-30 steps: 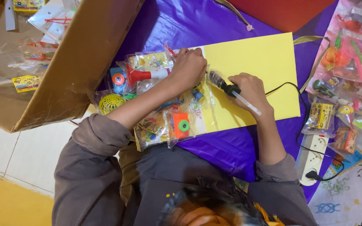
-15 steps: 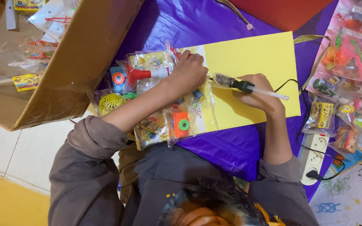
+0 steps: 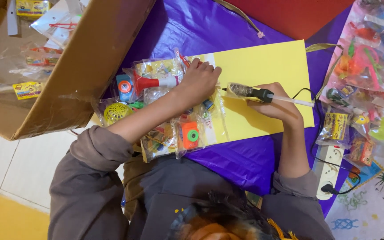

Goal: The person uses a glue gun to apply adhesive to a yellow board and attaches individual plastic-wrapped toy packets, retrieving them from a cardboard box.

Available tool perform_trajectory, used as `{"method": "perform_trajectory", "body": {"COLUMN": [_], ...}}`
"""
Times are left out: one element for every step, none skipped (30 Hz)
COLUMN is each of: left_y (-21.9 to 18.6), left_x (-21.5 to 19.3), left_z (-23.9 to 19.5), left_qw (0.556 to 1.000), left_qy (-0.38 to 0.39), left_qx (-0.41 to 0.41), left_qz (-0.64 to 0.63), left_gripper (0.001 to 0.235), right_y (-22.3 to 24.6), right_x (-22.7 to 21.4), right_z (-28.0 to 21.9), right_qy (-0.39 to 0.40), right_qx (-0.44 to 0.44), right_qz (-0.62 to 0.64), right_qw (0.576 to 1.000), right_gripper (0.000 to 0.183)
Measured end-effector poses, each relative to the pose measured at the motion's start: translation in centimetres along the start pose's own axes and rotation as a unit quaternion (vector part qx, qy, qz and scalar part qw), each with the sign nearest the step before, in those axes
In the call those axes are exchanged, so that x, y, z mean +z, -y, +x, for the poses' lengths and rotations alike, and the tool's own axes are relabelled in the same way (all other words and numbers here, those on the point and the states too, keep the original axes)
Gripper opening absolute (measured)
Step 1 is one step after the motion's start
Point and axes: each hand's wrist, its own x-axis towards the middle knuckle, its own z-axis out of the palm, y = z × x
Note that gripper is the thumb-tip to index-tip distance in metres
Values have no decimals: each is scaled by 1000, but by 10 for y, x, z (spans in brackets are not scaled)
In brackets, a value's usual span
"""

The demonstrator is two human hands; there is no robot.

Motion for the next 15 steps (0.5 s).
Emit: {"method": "perform_trajectory", "body": {"left_y": [-1,-1,-2,-2,-1,0,1,2,3,0,-3,-7,-9,-13,-16], "left_x": [-1,-2,-3,-2,0,0,3,5,7,-2,-11,-20,-24,-27,-30], "left_z": [0,1,2,2,2,3,4,4,4,3,2,1,1,1,0], "left_qw": [1000,1000,1000,1000,1000,1000,1000,1000,1000,1000,1000,999,999,1000,999], "left_qy": [-1,7,15,15,12,8,6,1,-3,-4,3,11,11,-12,-34], "left_qx": [-3,-9,-16,-19,-23,-25,-28,-23,-18,-21,-21,-21,-24,-16,-9], "left_qz": [1,1,0,1,-7,-15,-13,-12,-11,-9,-18,-26,-25,-12,2], "left_gripper": [15,16,19,19,24,30,30,34,39,39,36,34,34,28,22], "right_y": [1,2,3,1,-1,-4,0,3,7,12,16,21,18,15,12], "right_x": [-1,-2,-4,-3,-3,-3,-5,-6,-6,-8,-9,-10,-11,-12,-12], "right_z": [0,0,0,0,1,2,2,1,1,0,-2,-3,-3,-3,-4], "right_qy": [2,2,3,5,7,7,8,9,9,11,9,6,7,0,-6], "right_qx": [-3,-5,-7,-10,-11,-12,-15,-10,-5,-8,-5,-1,-3,-8,-13], "right_qz": [-1,-1,-2,-2,-6,-10,-11,-11,-11,-11,-10,-8,-8,1,9], "right_qw": [1000,1000,1000,1000,1000,1000,1000,1000,1000,1000,1000,1000,1000,1000,1000], "right_gripper": [14,12,11,11,10,9,9,8,8,8,8,8,8,8,10]}}
